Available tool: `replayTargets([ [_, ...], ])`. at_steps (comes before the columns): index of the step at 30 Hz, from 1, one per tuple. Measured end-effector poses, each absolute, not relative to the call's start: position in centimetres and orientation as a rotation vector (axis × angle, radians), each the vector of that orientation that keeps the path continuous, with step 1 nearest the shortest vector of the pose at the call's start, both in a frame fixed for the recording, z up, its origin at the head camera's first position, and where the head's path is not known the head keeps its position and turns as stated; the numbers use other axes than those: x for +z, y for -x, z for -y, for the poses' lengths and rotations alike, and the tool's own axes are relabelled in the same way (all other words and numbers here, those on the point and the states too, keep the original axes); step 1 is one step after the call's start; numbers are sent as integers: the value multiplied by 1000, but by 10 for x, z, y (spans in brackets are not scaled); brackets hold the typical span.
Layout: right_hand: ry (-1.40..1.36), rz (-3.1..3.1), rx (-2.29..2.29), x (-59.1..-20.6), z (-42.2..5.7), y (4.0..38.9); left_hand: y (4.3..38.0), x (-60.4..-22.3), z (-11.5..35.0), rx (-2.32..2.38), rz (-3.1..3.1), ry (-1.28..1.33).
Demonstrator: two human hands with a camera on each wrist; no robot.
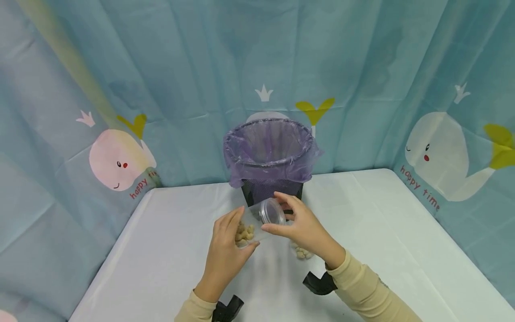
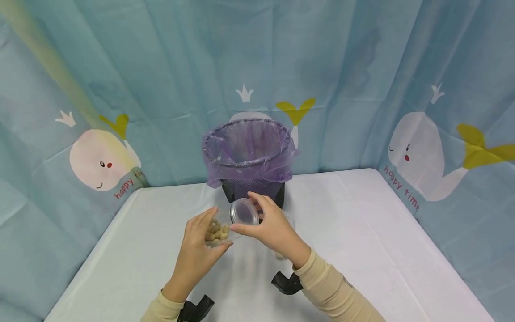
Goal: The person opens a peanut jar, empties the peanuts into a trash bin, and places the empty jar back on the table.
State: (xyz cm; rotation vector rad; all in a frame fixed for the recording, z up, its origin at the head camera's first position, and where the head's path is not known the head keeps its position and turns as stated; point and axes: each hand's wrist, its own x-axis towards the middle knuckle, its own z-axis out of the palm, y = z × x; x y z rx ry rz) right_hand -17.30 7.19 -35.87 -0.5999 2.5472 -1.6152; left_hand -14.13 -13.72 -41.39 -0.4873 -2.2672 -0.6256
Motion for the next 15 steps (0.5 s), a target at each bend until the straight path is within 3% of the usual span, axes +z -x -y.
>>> replayTargets([
  [15, 620, -2573, -1630, -358, -69, 172, 140, -414, 140, -618, 2264, 482],
])
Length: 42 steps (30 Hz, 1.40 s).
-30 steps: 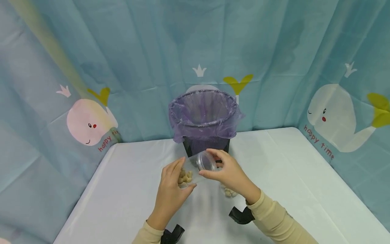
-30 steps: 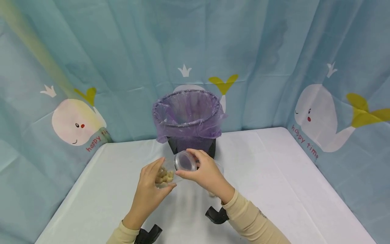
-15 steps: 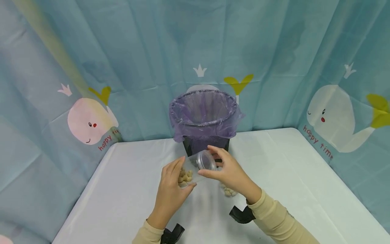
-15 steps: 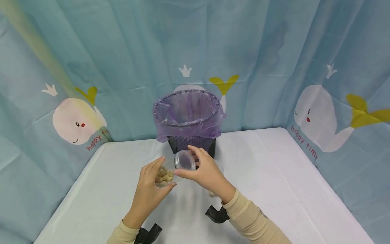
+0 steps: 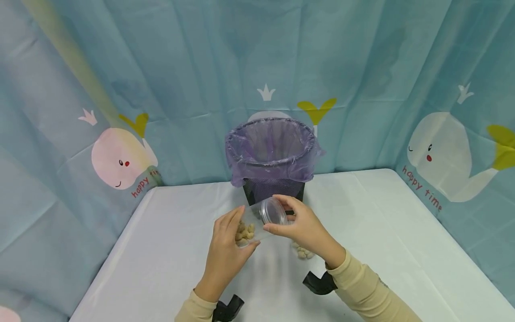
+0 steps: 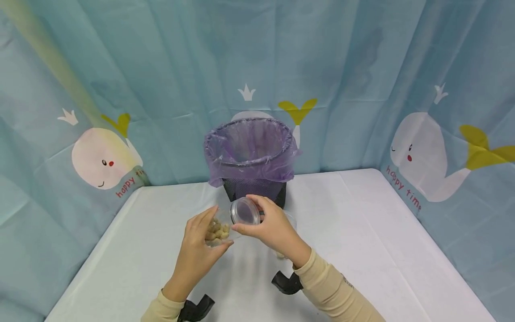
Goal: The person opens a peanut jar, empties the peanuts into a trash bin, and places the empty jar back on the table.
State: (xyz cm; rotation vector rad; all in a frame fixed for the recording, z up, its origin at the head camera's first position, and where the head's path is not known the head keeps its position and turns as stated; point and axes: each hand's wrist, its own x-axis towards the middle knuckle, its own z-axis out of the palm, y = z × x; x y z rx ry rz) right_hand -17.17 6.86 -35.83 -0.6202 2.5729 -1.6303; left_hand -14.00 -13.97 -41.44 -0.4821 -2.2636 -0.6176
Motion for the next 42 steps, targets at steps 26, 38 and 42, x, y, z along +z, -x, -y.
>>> replayTargets([
  [26, 574, -2557, -1648, -357, -66, 172, 140, -417, 142, -630, 2295, 459],
  [38, 706, -2520, -1684, -358, -69, 172, 140, -417, 142, -656, 2319, 454],
  [42, 725, -2499, -1690, -357, -68, 172, 140, -417, 143, -663, 2314, 455],
])
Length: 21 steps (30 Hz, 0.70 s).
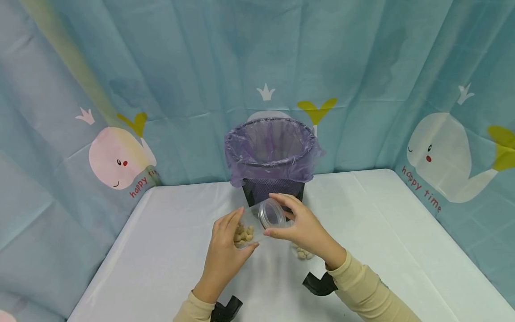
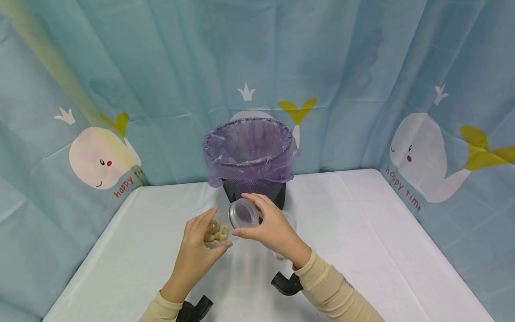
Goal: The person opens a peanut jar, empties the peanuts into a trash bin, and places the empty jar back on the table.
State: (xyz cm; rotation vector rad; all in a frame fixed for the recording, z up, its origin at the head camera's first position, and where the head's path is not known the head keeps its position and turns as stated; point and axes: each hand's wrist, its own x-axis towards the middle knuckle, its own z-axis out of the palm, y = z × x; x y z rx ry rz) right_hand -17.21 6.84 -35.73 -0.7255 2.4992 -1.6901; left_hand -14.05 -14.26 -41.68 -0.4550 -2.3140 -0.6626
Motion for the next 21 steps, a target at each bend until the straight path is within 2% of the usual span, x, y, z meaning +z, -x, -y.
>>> replayTargets([
  [9, 567, -2519, -1673, -358, -66, 173, 140, -417, 143, -669, 2307, 452],
  [21, 658, -2525, -1702, -359, -70, 173, 140, -415, 145, -667, 2327, 454],
])
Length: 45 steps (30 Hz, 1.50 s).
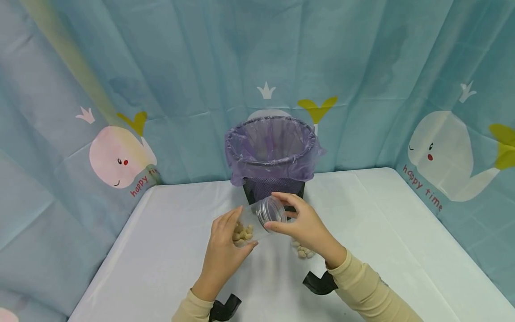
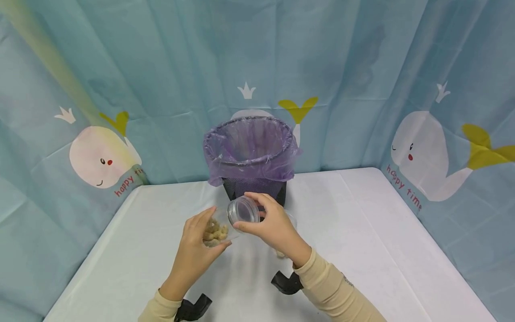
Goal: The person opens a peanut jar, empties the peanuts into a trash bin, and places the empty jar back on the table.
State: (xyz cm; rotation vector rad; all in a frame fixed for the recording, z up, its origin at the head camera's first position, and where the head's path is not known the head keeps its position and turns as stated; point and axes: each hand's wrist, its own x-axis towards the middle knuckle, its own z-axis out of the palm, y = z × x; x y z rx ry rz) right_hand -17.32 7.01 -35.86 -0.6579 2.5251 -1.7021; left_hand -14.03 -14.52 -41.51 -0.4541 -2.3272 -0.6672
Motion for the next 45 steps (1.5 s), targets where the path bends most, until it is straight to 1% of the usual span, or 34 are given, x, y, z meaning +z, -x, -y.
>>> replayTargets([
  [9, 616, -2553, -1705, -361, -68, 173, 140, -411, 157, -752, 2382, 380],
  [30, 566, -2549, -1748, -384, -50, 173, 141, -405, 196, -879, 2435, 129],
  [45, 567, -2565, -1644, -406, -34, 180, 141, -395, 204, -872, 2382, 97],
])
